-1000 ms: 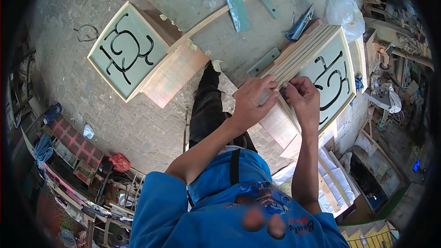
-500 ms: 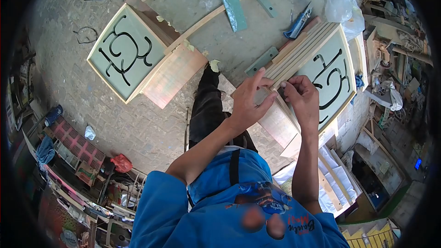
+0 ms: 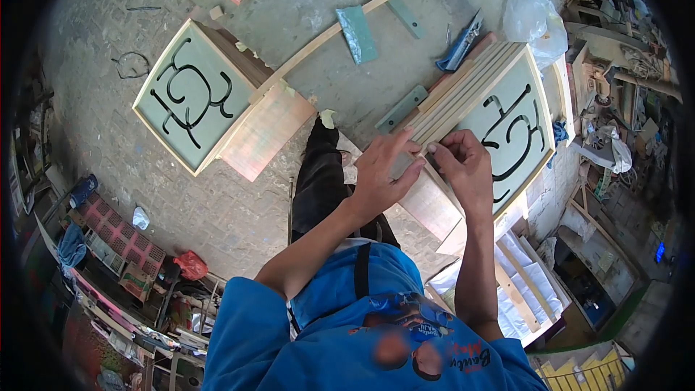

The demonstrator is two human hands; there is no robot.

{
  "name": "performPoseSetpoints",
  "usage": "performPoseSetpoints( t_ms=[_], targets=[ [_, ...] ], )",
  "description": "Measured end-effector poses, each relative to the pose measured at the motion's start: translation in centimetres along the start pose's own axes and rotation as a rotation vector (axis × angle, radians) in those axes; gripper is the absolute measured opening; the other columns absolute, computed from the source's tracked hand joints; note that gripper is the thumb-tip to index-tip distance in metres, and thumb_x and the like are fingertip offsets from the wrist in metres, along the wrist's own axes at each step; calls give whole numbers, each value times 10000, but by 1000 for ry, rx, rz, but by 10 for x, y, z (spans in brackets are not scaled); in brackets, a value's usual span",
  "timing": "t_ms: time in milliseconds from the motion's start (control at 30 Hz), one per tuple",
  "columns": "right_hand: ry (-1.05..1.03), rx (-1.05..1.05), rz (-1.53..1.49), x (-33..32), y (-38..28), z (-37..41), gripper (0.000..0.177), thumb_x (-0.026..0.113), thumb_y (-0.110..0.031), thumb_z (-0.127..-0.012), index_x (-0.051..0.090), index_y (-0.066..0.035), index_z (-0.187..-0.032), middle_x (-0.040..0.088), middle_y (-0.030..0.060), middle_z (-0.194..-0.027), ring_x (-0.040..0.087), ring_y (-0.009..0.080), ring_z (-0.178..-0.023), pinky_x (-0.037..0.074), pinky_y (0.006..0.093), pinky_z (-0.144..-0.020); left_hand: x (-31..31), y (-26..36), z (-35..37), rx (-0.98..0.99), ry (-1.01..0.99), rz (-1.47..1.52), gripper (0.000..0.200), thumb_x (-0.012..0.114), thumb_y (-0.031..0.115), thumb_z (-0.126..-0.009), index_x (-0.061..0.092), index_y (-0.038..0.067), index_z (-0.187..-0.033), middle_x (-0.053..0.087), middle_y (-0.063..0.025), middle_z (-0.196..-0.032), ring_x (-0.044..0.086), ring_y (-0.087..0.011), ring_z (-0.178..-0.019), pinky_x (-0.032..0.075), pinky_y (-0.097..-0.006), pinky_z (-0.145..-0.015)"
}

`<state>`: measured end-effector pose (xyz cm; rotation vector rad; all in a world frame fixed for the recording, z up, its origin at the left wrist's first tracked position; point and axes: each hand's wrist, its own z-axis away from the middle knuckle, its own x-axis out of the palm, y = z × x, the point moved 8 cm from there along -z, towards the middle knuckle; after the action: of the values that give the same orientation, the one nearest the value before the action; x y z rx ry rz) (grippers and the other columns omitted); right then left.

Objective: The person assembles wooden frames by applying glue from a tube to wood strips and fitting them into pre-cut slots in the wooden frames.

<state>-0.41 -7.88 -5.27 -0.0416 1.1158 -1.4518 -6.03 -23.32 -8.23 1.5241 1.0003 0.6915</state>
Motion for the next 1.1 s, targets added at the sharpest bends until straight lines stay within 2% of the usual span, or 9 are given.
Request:
performPoseSetpoints(
  t_ms=[267,367,467,567,633,767,833,933,1100],
  targets=[
    [-18,16,24,-2,5,-2,245,747,-178,-796,607,13,-857,639,76,-655,574,99,-578,452,254,-539,-2,3,-6,-19,-19,14,590,745,49,-744,508,22,-1283,667,-92,-951,609,-286,-849,480,-379,-746],
    [-64,37,-80,-8,5,-1,225,717,-188,-838,605,7,-842,611,41,-634,542,89,-564,424,246,-521,-8,10,-21,-6,-50,-19,550,696,-13,-763,515,4,-1282,670,-110,-927,616,-254,-822,490,-357,-761],
    [-123,125,-191,-24,1,-4,194,649,-187,-900,603,-5,-848,567,1,-622,486,59,-551,378,227,-502,-5,20,-49,9,-57,-24,411,658,-36,-777,589,3,-1180,667,-106,-933,617,-247,-825,490,-350,-750],
    [-46,103,-298,-59,3,-22,132,567,-137,-936,612,-24,-884,557,1,-623,449,47,-532,361,214,-495,24,26,-93,-24,-180,38,316,654,-35,-789,632,10,-1101,661,-103,-935,620,-236,-815,490,-332,-732],
    [41,94,-338,-74,4,-34,132,567,-138,-935,613,-20,-899,564,6,-631,461,51,-539,370,212,-501,47,23,-111,-114,-236,119,251,655,27,-818,637,37,-1069,651,-116,-947,615,-296,-845,499,-387,-735],
    [184,38,-366,-105,7,-65,160,568,-156,-941,611,-2,-951,583,23,-663,515,74,-585,420,220,-556,83,16,-139,-111,-285,35,259,670,75,-828,629,37,-1080,648,-122,-960,617,-306,-867,507,-399,-750],
    [240,16,-352,-116,8,-79,189,570,-177,-951,609,7,-972,600,39,-703,549,96,-622,453,234,-611,94,12,-148,-109,-284,-19,291,678,3,-802,619,32,-1084,642,-128,-933,626,-254,-794,500,-348,-710],
    [272,6,-363,-124,3,-99,212,575,-189,-952,607,17,-991,608,50,-730,564,106,-642,468,243,-640,107,10,-158,-93,-316,-48,311,684,1,-795,609,31,-1095,642,-131,-934,627,-260,-792,503,-359,-704],
    [273,50,-346,-132,6,-119,228,586,-193,-944,623,27,-995,618,54,-740,574,99,-634,478,238,-596,119,3,-162,-116,-341,-52,319,693,-3,-787,610,24,-1093,639,-128,-941,625,-259,-786,504,-359,-692]
  ],
)
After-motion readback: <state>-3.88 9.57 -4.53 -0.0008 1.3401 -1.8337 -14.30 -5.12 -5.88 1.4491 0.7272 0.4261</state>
